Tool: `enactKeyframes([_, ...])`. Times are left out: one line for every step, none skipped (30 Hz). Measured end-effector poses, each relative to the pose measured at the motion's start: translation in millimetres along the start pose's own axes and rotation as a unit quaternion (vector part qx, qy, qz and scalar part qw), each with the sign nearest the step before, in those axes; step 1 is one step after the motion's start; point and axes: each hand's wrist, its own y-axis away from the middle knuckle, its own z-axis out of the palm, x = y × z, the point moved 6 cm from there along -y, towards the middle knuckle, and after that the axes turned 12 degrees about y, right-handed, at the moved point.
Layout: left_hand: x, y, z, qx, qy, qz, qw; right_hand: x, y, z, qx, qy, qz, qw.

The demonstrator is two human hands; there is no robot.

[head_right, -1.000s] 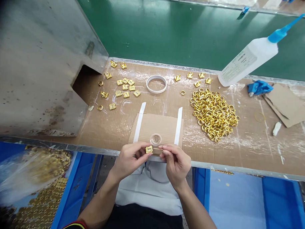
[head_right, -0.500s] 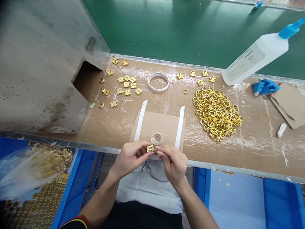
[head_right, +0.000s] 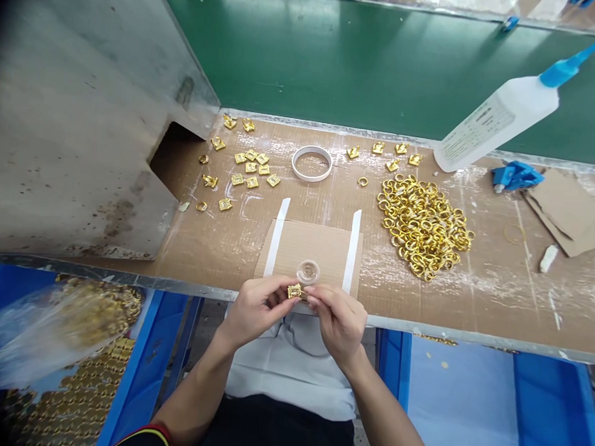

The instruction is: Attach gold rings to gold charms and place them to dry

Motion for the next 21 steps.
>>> enactKeyframes([-0.3, 0.1, 0.0, 0.0, -0.001, -0.001, 1.0, 0.2, 0.2, 0.1, -0.001, 0.001, 0.0, 1.0])
enactKeyframes([-0.5, 0.1, 0.1, 0.0, -0.001, -0.002, 1.0, 0.3, 0.4, 0.2, -0.001, 0.002, -0.001, 1.0])
enactKeyframes([-0.5, 0.2, 0.1, 0.0, 0.0, -0.002, 1.0, 0.2, 0.5, 0.3, -0.001, 0.002, -0.002, 1.0])
enactKeyframes([-0.5, 0.2, 0.2, 0.0, 0.002, -0.002, 1.0, 0.2, 0.5, 0.3, 0.0, 0.003, -0.003, 1.0])
enactKeyframes([-0.5, 0.2, 0.3, 0.0, 0.003, -0.002, 1.0, 0.2, 0.5, 0.4, 0.0, 0.004, -0.004, 1.0])
enactKeyframes([-0.4, 0.2, 0.4, 0.0, 0.005, -0.001, 1.0, 0.2, 0.4, 0.5, 0.0, 0.004, -0.004, 1.0])
enactKeyframes([-0.1, 0.1, 0.3, 0.0, 0.007, 0.0, 1.0, 0.1, 0.3, 0.5, 0.001, 0.004, -0.004, 1.0])
enactKeyframes([0.2, 0.1, 0.3, 0.001, 0.008, 0.001, 1.0, 0.1, 0.2, 0.3, 0.002, 0.003, -0.004, 1.0])
enactKeyframes([0.2, 0.0, 0.3, 0.001, 0.009, 0.001, 1.0, 0.1, 0.0, 0.3, 0.002, 0.002, -0.003, 1.0])
enactKeyframes([0.2, 0.0, 0.3, 0.002, 0.009, 0.0, 1.0, 0.0, -0.1, 0.3, 0.002, 0.001, -0.003, 1.0])
enactKeyframes([-0.1, 0.0, 0.3, 0.002, 0.009, -0.003, 1.0, -0.2, -0.3, 0.2, 0.002, 0.001, -0.003, 1.0])
enactKeyframes([-0.5, 0.0, 0.4, 0.002, 0.009, -0.007, 1.0, -0.4, -0.4, 0.2, 0.002, 0.002, -0.003, 1.0])
enactKeyframes([-0.9, 0.0, 0.4, 0.001, 0.009, -0.01, 1.0, -0.7, -0.6, 0.1, 0.002, 0.003, -0.005, 1.0])
enactKeyframes([-1.1, 0.0, 0.4, 0.001, 0.01, -0.011, 1.0, -1.0, -0.9, 0.1, 0.003, 0.004, -0.006, 1.0])
enactKeyframes([-1.3, 0.1, 0.4, 0.002, 0.01, -0.012, 1.0, -1.3, -1.2, 0.2, 0.004, 0.004, -0.007, 1.0])
enactKeyframes([-1.4, 0.1, 0.4, 0.002, 0.01, -0.012, 1.0, -1.5, -1.6, 0.2, 0.004, 0.005, -0.008, 1.0])
enactKeyframes([-1.4, 0.2, 0.4, 0.002, 0.01, -0.01, 1.0, -1.7, -2.0, 0.4, 0.004, 0.004, -0.007, 1.0])
enactKeyframes([-1.4, 0.2, 0.4, 0.002, 0.009, -0.008, 1.0, -1.8, -2.4, 0.8, 0.003, 0.002, -0.006, 1.0])
enactKeyframes([-1.3, 0.2, 0.4, 0.003, 0.009, -0.006, 1.0, -2.1, -2.7, 1.2, 0.002, 0.0, -0.005, 1.0])
enactKeyframes([-1.2, 0.2, 0.4, 0.003, 0.009, -0.004, 1.0, -2.4, -2.7, 1.5, 0.002, -0.002, -0.005, 1.0])
enactKeyframes([-1.1, 0.2, 0.5, 0.003, 0.009, -0.002, 1.0, -2.6, -2.5, 1.8, 0.001, -0.004, -0.005, 1.0])
